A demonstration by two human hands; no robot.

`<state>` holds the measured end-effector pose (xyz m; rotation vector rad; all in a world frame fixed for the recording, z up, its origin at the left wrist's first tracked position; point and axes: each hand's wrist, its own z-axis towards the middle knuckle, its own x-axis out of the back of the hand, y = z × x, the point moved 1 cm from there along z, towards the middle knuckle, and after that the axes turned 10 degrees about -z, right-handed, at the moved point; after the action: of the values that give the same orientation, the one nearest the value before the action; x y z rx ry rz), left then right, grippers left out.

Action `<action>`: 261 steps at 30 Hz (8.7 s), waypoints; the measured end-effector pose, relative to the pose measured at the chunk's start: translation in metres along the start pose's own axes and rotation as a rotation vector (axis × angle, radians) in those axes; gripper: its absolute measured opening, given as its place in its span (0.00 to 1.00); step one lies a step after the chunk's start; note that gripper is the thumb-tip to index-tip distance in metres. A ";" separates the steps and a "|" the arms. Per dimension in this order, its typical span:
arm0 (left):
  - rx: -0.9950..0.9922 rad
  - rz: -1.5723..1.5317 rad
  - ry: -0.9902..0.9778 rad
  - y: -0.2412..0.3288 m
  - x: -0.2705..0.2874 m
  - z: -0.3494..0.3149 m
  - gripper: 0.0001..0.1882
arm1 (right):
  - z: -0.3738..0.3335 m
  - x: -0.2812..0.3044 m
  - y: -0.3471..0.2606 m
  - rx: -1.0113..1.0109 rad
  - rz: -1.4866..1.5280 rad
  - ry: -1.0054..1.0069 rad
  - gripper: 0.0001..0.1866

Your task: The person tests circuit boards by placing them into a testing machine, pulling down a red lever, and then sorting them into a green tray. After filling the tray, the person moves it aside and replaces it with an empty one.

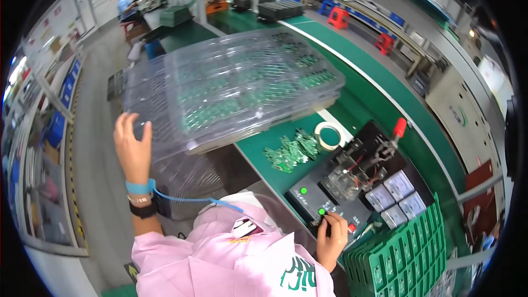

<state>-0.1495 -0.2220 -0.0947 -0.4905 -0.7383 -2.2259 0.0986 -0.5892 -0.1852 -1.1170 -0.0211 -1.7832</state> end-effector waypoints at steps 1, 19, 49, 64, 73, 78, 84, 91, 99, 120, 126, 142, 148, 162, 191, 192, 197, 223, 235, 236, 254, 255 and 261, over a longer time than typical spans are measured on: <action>0.016 0.026 0.012 -0.033 -0.001 0.000 0.22 | 0.000 0.001 0.001 -0.014 0.004 -0.004 0.07; 1.006 -1.432 0.050 -0.151 0.001 -0.043 0.22 | 0.000 0.004 0.002 -0.022 -0.016 -0.036 0.05; 1.182 -0.652 0.238 -0.330 -0.115 -0.256 0.26 | 0.006 -0.005 -0.001 -0.052 -0.156 -0.030 0.06; -0.053 -0.746 -0.821 -0.044 -0.159 -0.188 0.06 | 0.003 -0.002 -0.001 -0.163 -0.070 0.071 0.07; -0.852 -1.056 -0.880 0.149 -0.164 -0.107 0.10 | -0.014 0.007 0.005 -0.366 0.095 0.181 0.06; -0.732 -0.960 -0.972 0.158 -0.164 -0.117 0.12 | -0.005 -0.008 0.010 -0.270 0.149 0.119 0.05; -0.608 -1.015 -0.997 0.150 -0.173 -0.127 0.13 | -0.006 0.002 0.007 -0.224 0.168 0.174 0.05; -0.734 -0.993 -0.975 0.149 -0.184 -0.124 0.13 | -0.005 -0.001 0.012 -0.196 0.318 0.151 0.07; -0.752 -0.893 -0.905 0.167 -0.155 -0.121 0.10 | -0.004 0.001 0.013 -0.134 0.297 0.128 0.06; -1.174 -1.166 -0.975 0.274 -0.125 -0.138 0.14 | -0.008 0.000 0.008 -0.157 0.192 0.191 0.06; -1.278 -1.067 -1.031 0.269 -0.122 -0.137 0.23 | -0.002 -0.002 0.005 -0.176 0.223 0.141 0.06; -1.223 -1.108 -1.100 0.267 -0.127 -0.143 0.37 | 0.115 0.072 -0.026 0.051 0.021 0.323 0.07; -1.327 -1.105 -1.033 0.250 -0.114 -0.144 0.31 | 0.188 0.065 -0.014 -0.015 -0.143 0.423 0.18; -0.884 -1.372 -1.106 0.220 -0.167 -0.111 0.18 | -0.014 0.008 -0.007 -0.130 -0.191 -0.009 0.22; -0.990 -1.184 -1.115 0.227 -0.151 -0.069 0.28 | 0.149 0.056 -0.021 0.393 -0.022 0.327 0.35; -0.864 -1.204 -1.084 0.219 -0.150 -0.068 0.26 | 0.175 0.066 -0.017 0.386 0.081 0.404 0.34; -0.715 -1.069 -1.007 0.182 -0.160 -0.065 0.20 | 0.224 0.055 -0.003 -0.074 0.219 0.680 0.23; -1.004 -0.978 -0.855 0.144 -0.196 -0.092 0.06 | 0.064 -0.036 0.028 -0.533 0.024 0.056 0.17; -0.496 -1.305 -0.814 0.199 -0.160 -0.129 0.08 | -0.026 0.078 -0.023 -0.717 0.177 0.542 0.11; -0.520 -1.305 -0.823 0.201 -0.157 -0.130 0.09 | -0.041 0.099 -0.028 -0.732 0.034 0.616 0.10; -0.258 -1.277 -0.864 0.193 -0.167 -0.147 0.12 | -0.176 0.223 0.067 -0.860 -0.832 1.419 0.10; -0.260 -1.278 -0.873 0.194 -0.167 -0.148 0.12 | -0.183 0.226 0.081 -0.882 -0.925 1.362 0.09; -0.264 -1.234 -0.868 0.194 -0.156 -0.142 0.13 | -0.192 0.232 0.101 -0.978 -0.994 1.224 0.07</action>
<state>0.0800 -0.3414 -0.2179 -1.4938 -1.4621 -3.2563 0.0250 -0.8984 -0.1815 -0.3390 1.3442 -3.2797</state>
